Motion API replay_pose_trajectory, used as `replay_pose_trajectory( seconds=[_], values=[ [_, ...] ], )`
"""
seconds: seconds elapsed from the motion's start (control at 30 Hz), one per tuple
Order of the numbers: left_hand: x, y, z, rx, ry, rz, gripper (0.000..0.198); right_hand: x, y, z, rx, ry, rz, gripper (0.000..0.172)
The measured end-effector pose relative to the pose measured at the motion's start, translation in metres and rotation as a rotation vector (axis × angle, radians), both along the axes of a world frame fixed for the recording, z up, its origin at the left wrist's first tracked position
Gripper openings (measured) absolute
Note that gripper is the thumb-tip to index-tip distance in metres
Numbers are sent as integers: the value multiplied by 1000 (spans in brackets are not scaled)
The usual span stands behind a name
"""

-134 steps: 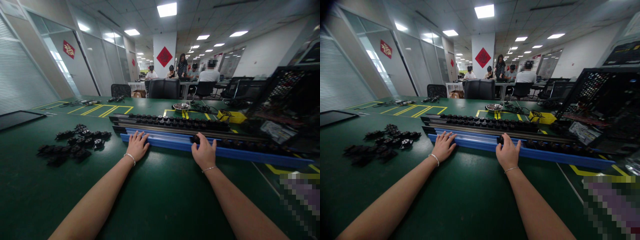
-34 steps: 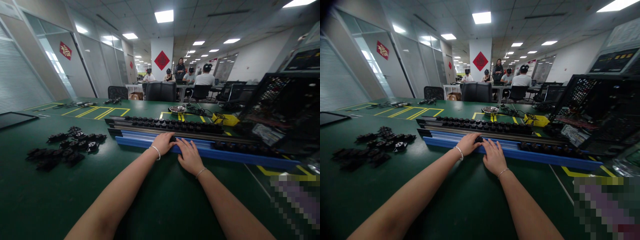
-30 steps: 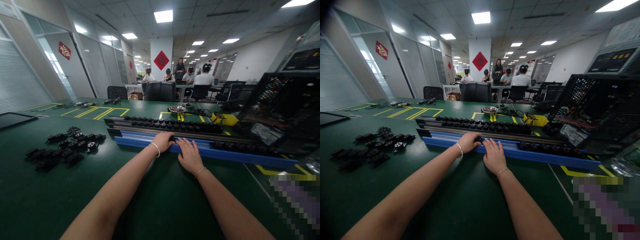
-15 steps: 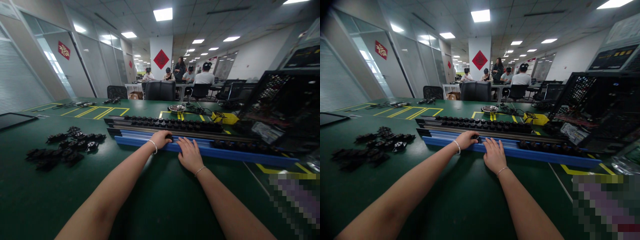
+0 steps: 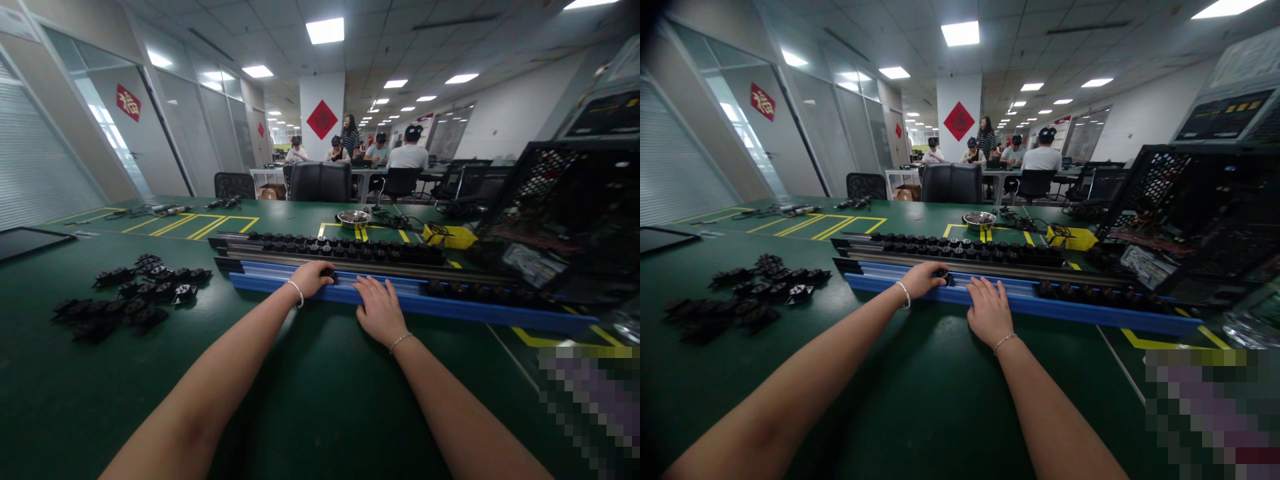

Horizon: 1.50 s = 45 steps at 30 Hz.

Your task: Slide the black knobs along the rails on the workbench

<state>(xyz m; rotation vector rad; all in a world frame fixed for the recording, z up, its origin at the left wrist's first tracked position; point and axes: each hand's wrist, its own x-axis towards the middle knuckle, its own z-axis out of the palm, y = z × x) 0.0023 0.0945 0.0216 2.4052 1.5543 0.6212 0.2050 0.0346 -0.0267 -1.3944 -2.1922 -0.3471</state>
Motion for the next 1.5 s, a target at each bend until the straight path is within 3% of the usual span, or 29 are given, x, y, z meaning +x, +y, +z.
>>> replay_pose_trajectory(
  seconds=[0.37,1.5],
  values=[
    [-14,2,-3,-45,-68,11,50,0,0,-1,0,-8,-12,43],
    [-53,3,-3,-45,-82,60,49,1,1,-3,16,-8,-11,42]
  ],
)
